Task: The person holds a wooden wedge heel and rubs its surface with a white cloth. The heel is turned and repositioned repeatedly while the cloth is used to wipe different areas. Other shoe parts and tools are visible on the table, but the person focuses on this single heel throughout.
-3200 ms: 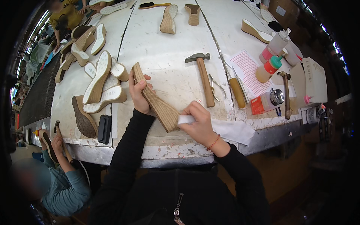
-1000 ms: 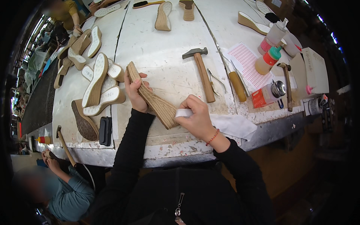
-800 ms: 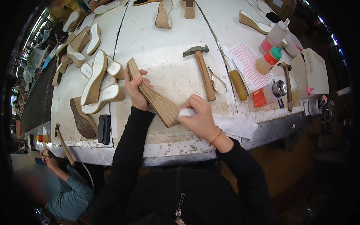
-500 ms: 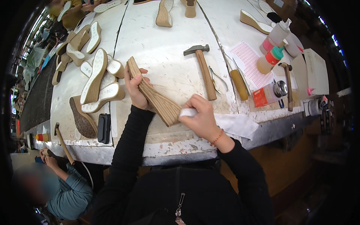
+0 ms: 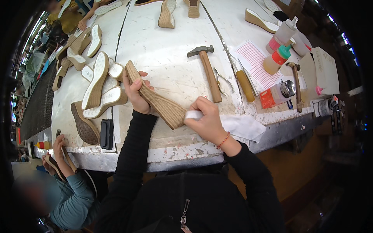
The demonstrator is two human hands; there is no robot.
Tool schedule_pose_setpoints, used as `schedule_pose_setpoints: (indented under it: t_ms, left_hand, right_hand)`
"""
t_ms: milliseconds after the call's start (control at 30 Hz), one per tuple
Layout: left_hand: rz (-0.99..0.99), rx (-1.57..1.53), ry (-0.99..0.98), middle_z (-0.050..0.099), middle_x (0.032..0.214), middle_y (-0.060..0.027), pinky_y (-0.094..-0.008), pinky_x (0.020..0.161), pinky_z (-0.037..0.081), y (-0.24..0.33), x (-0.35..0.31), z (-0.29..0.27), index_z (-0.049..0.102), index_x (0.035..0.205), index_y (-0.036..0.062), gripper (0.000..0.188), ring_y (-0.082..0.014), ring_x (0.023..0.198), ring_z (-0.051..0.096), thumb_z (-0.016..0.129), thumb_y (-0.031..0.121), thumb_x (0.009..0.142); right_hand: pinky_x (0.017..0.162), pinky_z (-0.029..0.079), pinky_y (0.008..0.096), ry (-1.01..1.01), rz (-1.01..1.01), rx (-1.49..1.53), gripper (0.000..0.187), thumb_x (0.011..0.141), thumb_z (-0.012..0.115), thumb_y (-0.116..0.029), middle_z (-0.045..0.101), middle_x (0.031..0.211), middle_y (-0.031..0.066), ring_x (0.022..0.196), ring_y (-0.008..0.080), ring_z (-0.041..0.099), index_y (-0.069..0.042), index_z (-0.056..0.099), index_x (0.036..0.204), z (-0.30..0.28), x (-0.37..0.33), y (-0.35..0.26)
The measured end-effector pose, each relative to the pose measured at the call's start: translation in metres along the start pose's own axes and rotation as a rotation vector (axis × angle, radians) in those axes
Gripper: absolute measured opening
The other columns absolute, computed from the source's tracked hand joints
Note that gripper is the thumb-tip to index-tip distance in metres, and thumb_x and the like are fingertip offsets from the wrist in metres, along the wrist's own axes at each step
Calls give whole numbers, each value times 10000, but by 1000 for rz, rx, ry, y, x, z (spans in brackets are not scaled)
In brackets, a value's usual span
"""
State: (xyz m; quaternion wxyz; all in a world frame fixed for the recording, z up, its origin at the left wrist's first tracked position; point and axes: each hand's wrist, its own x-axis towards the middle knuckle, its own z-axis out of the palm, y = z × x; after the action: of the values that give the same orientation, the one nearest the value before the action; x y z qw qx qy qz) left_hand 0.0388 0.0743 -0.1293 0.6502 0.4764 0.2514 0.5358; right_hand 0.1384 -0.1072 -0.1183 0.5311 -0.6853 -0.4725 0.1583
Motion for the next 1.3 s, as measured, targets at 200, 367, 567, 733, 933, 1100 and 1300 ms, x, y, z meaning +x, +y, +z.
schedule_pose_setpoints:
  t_ms: [200, 367, 567, 733, 933, 1100, 1300]
  left_hand:
    - [-10, -14, -14, 539, 956, -95, -271, 780, 401, 3, 0, 3, 338, 1364, -18, 757, -150, 860, 494, 612, 257, 714]
    - [-3, 1, -11, 541, 941, -93, -257, 734, 405, -4, 3, -1, 338, 1366, -17, 757, -140, 820, 494, 607, 258, 714]
    - [9, 2, -43, 525, 940, -91, -222, 461, 456, -9, 3, -7, 336, 1356, 102, 610, -101, 613, 516, 521, 223, 787]
    - [3, -8, -37, 553, 925, -103, -248, 670, 424, -6, 2, -1, 324, 1373, -24, 743, -128, 736, 494, 587, 235, 728]
    - [39, -8, -82, 521, 959, -97, -218, 458, 451, -6, 2, -5, 337, 1349, 111, 598, -102, 617, 513, 530, 215, 792]
    - [18, -33, -69, 518, 966, -103, -217, 453, 453, -3, 1, -1, 338, 1345, 110, 598, -102, 611, 514, 527, 220, 789]
    - [-12, 16, -79, 525, 952, -93, -216, 450, 443, -9, 4, -6, 363, 1310, 111, 549, -97, 622, 511, 517, 234, 797]
  right_hand:
    - [568, 404, 299, 23, -19, 27, 172, 618, 669, -46, 508, 672, 90, 616, 208, 499, 1, 513, 672, 8, 8, 1]
    - [573, 411, 298, -54, 52, -24, 168, 616, 670, -43, 514, 676, 92, 622, 209, 510, 1, 520, 676, -6, -3, 1]
    - [578, 417, 301, 2, -42, -6, 181, 608, 681, -48, 518, 667, 91, 624, 215, 519, 2, 519, 671, 5, 12, -2]
    - [592, 423, 310, -1, -8, 8, 184, 607, 684, -55, 531, 675, 98, 630, 233, 523, 3, 520, 669, -1, 3, 0]
    - [611, 429, 311, -38, 65, 7, 180, 610, 685, -63, 537, 679, 102, 640, 237, 528, 2, 526, 665, -5, -1, 1]
    - [596, 430, 307, 12, -35, 27, 178, 613, 682, -64, 536, 678, 103, 611, 229, 528, 7, 528, 666, 1, 8, 1]
    - [590, 430, 301, -34, 29, 40, 167, 618, 674, -55, 535, 671, 101, 609, 220, 531, 10, 530, 671, -7, -1, 4]
